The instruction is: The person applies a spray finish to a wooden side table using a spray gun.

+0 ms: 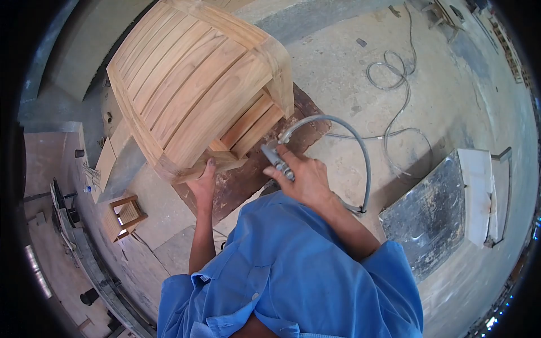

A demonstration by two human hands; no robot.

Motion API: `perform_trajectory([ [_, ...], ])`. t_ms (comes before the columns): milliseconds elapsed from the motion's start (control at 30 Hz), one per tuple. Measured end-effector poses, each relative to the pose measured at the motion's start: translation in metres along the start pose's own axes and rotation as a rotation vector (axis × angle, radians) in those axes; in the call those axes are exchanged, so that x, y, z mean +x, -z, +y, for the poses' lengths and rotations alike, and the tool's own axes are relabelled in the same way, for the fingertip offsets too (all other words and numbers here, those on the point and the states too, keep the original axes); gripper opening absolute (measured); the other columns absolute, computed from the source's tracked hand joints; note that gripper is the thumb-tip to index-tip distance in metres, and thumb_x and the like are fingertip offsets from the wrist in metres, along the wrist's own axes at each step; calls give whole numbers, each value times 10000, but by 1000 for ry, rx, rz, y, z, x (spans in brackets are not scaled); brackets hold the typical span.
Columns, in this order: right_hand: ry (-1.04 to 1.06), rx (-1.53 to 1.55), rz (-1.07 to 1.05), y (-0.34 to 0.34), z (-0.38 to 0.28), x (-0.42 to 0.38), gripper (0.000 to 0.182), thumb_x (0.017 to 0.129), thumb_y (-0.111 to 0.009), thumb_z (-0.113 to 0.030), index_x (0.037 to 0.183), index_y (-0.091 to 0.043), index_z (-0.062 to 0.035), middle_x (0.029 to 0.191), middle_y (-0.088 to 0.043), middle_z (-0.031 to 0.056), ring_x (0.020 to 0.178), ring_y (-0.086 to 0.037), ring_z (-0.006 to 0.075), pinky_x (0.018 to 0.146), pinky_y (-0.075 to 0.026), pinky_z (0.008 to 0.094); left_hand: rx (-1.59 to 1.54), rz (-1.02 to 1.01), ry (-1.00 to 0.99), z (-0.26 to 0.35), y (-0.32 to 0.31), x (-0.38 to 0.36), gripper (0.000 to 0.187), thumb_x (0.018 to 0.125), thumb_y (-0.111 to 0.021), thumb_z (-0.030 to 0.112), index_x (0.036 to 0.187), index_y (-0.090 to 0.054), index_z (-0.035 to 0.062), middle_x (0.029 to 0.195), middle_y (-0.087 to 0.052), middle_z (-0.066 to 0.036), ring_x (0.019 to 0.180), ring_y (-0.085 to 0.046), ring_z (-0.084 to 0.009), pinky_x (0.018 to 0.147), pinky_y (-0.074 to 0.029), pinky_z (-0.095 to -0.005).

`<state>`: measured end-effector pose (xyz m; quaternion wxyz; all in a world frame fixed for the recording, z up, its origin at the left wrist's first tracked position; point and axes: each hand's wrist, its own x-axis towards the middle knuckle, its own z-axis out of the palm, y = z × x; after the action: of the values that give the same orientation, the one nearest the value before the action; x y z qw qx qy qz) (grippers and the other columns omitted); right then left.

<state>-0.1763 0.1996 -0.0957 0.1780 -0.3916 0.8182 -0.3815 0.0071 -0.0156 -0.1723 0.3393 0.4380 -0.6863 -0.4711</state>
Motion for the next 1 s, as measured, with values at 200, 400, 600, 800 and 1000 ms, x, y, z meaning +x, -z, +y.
perform_trajectory([
  [200,-19,-60,49,-4,-12,2,621,886,-687,-499,1295,-617,-37,883,-699,252,728,-696,425,648,-548,491,-63,11,-42,6,-4,-4,642,770,-858,105,1298,-532,-57,1223,-610,-148,1092,-592,-238,981,-465,-370],
  [400,-35,-95,91,-9,0,6,611,879,-694,-498,1272,-627,-34,871,-703,253,692,-696,419,604,-555,475,-157,0,-39,15,-4,-4,627,772,-856,99,1293,-542,-53,1211,-617,-146,1091,-594,-226,972,-470,-358],
  [600,-28,-87,103,-5,-10,-4,613,879,-695,-498,1275,-624,-35,874,-703,244,685,-698,411,625,-557,480,-41,24,8,16,-3,-6,567,790,-834,75,1269,-555,-40,1143,-637,-124,1014,-615,-220,915,-499,-361],
  [800,-71,-138,35,-10,0,-1,615,857,-736,-456,1294,-618,-39,898,-700,222,738,-699,401,642,-553,455,-118,33,-53,16,-2,-8,523,788,-825,45,1229,-560,-43,1065,-643,-112,896,-635,-192,801,-535,-330],
  [1000,-51,-72,-18,-3,-13,-15,618,856,-735,-460,1304,-614,-51,913,-704,216,770,-705,390,669,-557,439,-67,55,-154,5,0,-7,506,785,-816,25,1210,-552,-51,1029,-647,-119,823,-639,-172,693,-548,-306],
])
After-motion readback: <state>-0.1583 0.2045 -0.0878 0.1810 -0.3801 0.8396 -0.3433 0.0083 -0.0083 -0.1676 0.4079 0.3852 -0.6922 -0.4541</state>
